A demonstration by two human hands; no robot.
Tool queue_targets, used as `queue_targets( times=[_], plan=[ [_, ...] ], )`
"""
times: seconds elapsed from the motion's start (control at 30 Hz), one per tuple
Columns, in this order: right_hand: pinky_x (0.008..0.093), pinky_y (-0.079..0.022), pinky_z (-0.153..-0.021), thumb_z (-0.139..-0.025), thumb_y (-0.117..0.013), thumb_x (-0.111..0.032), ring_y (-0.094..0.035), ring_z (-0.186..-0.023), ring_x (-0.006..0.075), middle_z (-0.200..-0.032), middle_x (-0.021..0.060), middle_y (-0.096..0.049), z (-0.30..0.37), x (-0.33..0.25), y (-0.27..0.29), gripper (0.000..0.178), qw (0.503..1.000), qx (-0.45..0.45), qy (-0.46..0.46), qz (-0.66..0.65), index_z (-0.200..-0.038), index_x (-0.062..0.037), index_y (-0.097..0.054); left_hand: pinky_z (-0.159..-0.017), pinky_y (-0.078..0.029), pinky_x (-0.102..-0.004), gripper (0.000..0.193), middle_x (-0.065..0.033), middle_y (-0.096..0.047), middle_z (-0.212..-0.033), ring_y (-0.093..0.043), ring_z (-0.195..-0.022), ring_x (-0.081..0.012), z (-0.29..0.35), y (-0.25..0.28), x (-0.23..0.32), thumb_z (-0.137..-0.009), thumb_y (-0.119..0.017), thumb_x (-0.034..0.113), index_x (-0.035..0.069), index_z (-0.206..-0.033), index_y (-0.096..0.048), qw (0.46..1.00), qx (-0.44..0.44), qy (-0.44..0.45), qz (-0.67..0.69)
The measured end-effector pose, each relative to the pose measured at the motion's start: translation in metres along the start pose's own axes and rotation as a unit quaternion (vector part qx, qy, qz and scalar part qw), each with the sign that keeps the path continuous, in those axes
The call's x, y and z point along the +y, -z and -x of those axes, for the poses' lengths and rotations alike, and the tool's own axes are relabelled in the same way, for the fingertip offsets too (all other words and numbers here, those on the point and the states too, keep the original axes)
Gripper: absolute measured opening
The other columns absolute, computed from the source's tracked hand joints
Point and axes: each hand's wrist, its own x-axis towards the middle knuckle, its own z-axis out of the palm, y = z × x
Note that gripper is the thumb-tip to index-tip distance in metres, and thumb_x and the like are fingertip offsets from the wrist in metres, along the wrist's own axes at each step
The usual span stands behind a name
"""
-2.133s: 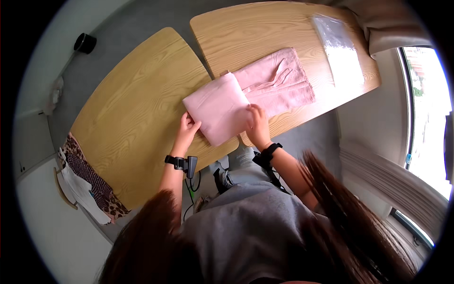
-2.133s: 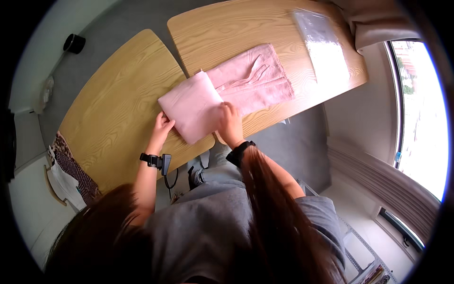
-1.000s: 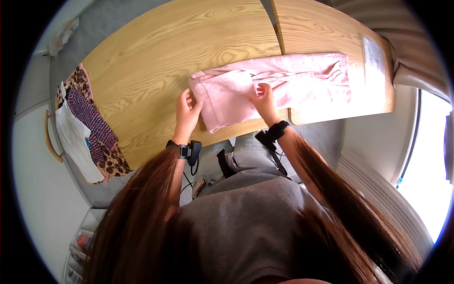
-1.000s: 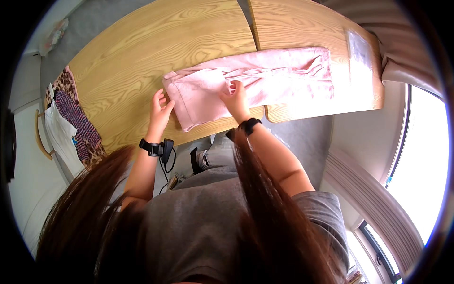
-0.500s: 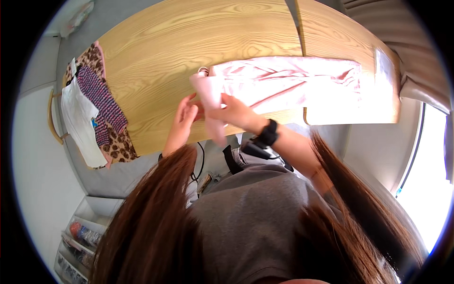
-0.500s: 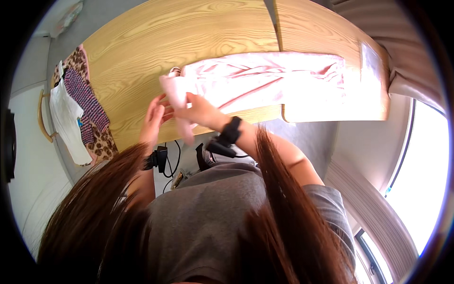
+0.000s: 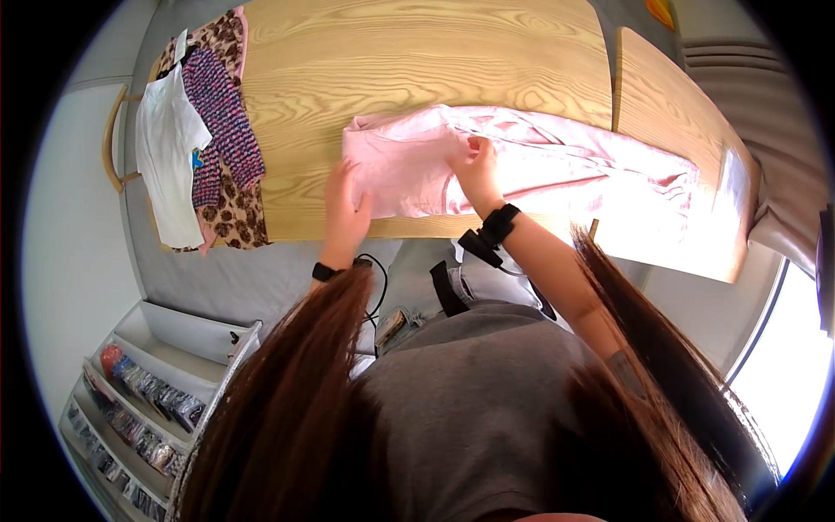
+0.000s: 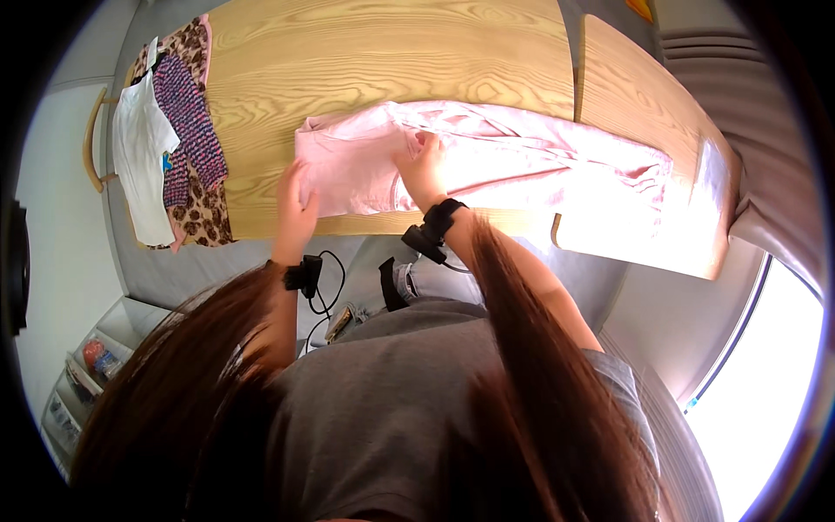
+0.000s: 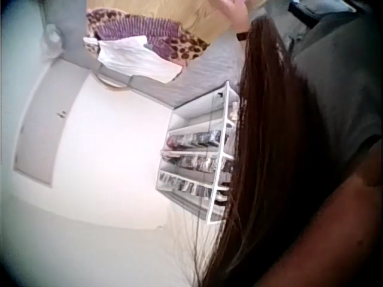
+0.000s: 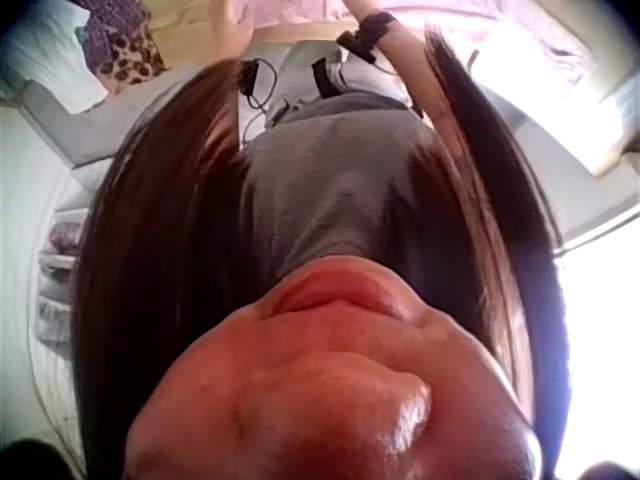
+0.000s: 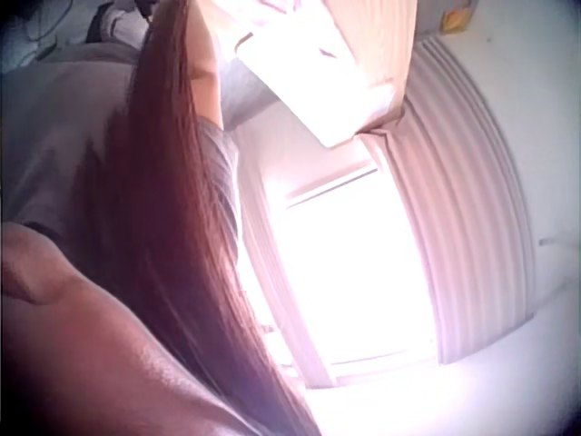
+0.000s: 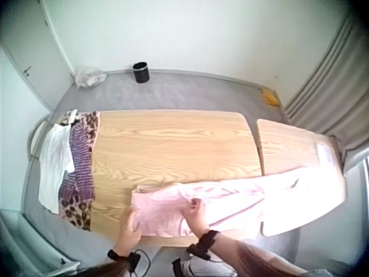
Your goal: The recorder folds a pink garment and places it inside a clear plastic shipping bag.
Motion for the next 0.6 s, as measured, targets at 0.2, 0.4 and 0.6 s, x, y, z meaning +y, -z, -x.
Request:
queue_targets(
  times=[0.2,0.4,0.6],
  plan=[
    [0.0272,-0.045,-0.064,-0.078,-0.068,-0.020,-0.055,-0.071,0.0114,-0.077,0.0042,-0.061,-0.012,0.012,0.005,0.030,0.962,-0.170,-0.117,-0.177,-0.094,0.0035,-0.059,-0.106,-0.027,-0.0413,0.036,-0.0184,-0.044,-0.132,-0.037,-0.125,-0.0372,-0.017,-0.017,0.011,-0.081,-0.053,0.002,0.002,-0.118,-0.051,0.996,-0.002,-0.067,-0.057],
    [0.0244,-0.043,-0.077,-0.085,-0.062,-0.009,-0.053,-0.081,0.0090,-0.089,0.0012,-0.060,-0.001,-0.002,0.028,0.020,0.908,-0.227,-0.087,-0.340,-0.102,0.0008,-0.057,-0.096,-0.036,-0.0412,0.027,-0.0165,-0.056,-0.116,-0.047,-0.114,-0.0329,-0.055,-0.013,-0.014,-0.086,-0.049,0.004,0.001,-0.113,-0.053,0.995,0.093,-0.035,0.007],
    [0.0260,-0.041,-0.086,-0.088,-0.060,-0.012,-0.054,-0.094,0.0106,-0.101,0.0016,-0.061,-0.002,0.009,0.035,0.025,0.910,-0.268,-0.052,-0.313,-0.110,-0.0028,-0.055,-0.085,-0.043,-0.0363,0.023,-0.0101,-0.066,-0.090,-0.056,-0.095,-0.0274,-0.115,-0.007,-0.044,-0.091,-0.048,0.020,0.003,-0.093,-0.063,0.991,-0.093,-0.007,0.096]
  ],
)
